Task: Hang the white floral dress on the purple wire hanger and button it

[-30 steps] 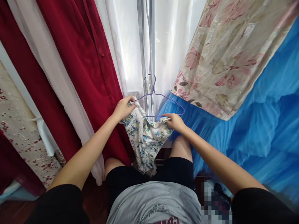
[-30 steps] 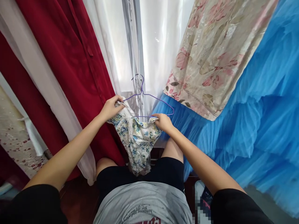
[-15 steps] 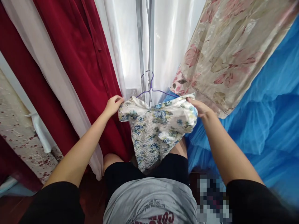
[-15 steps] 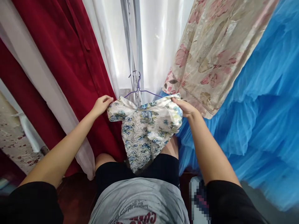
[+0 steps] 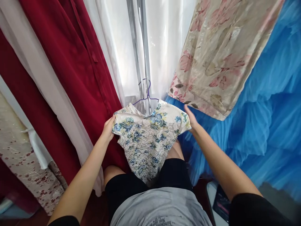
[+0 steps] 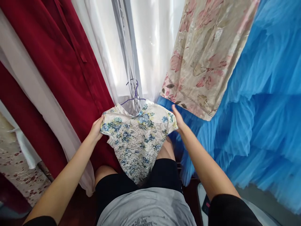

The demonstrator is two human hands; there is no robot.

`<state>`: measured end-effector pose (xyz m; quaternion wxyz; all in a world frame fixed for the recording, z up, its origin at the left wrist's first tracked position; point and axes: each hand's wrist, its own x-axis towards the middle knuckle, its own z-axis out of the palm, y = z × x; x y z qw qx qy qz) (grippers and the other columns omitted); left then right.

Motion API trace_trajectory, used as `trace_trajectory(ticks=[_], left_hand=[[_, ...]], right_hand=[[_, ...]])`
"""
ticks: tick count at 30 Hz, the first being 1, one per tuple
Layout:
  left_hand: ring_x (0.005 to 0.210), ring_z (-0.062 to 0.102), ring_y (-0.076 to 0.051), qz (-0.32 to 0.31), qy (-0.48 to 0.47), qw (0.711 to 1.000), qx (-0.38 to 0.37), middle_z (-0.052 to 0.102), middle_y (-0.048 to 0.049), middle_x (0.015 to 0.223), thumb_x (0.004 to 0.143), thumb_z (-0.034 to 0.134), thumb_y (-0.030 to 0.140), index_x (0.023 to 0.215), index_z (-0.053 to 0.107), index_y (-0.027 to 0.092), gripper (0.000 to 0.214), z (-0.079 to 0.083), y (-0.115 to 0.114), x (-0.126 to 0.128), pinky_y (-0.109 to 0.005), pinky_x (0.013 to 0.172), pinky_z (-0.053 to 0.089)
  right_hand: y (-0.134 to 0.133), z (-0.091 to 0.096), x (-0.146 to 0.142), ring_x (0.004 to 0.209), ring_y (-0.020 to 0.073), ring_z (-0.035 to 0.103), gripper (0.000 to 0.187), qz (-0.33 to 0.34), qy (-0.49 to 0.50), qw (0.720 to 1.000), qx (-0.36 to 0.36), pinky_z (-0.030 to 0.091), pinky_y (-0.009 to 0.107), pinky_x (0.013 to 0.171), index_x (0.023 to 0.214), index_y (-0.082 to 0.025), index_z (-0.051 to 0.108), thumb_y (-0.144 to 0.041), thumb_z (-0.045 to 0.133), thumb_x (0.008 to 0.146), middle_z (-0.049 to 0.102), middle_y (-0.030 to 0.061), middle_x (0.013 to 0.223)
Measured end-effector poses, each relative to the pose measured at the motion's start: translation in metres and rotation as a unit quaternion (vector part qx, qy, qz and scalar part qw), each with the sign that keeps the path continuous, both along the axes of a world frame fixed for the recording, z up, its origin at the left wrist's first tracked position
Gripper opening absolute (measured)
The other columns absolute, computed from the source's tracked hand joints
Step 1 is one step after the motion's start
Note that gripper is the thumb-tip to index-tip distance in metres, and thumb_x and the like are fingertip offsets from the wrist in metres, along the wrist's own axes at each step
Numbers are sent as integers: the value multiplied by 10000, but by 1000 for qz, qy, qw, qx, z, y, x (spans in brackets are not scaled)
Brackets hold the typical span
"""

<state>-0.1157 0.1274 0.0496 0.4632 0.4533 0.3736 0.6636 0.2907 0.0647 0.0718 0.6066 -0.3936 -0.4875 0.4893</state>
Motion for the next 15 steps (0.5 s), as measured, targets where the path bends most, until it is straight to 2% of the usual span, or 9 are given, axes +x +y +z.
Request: trace_trajectory(ticks=[2,5,9,11,12,14,15], left_hand=[[911,727,-250,5,-12,1000,0,769,-121,992,789,777,517,1052,697,129,476,7,-8,4,-362,837,591],[989,722,-289,5,3,999,51,757,-138,1062,840,694,571,1142,667,151,518,32,-19,7,-436,877,595],[1209,642,-316,-16,135,975,177,643,-135,1353,808,715,545,1380,552,229,674,78,-35,5,-467,1008,539],[1325,552,-344,14,250,939,238,537,-138,1479,735,792,535,1498,416,276,889,95,-42,9,-499,1075,480],[1379,491,-362,47,316,909,267,476,-144,1530,698,830,519,1533,355,289,988,100,-46,13,-522,1111,437],[1449,378,-389,119,444,829,319,392,-149,1581,659,875,461,1557,304,295,1076,100,-50,26,-563,1179,330],[1455,356,-392,144,495,788,337,393,-148,1574,669,873,429,1552,318,290,1052,95,-51,35,-574,1203,280]], right_hand=[[-11,5,8,813,299,753,589,24,-25,999,1,601,415,747,969,-175,742,-723,570,839,788,131,875],[-25,20,13,735,275,741,475,-8,-63,997,53,589,354,654,960,-176,745,-574,797,706,781,82,833],[-38,43,16,807,332,748,467,-85,-3,992,96,609,413,692,1020,-153,747,-511,761,720,778,112,869],[-52,48,14,863,348,742,457,-120,15,986,116,613,429,722,1075,-160,742,-488,722,758,773,120,912],[-63,48,10,882,347,738,435,-133,16,983,126,612,426,726,1088,-174,741,-482,706,783,768,116,921],[-91,44,-1,882,335,728,370,-145,1,979,143,604,407,711,1069,-210,744,-491,681,837,752,99,891],[-108,42,-10,850,325,722,348,-140,-13,979,148,595,393,685,1027,-217,749,-510,675,855,738,92,846]])
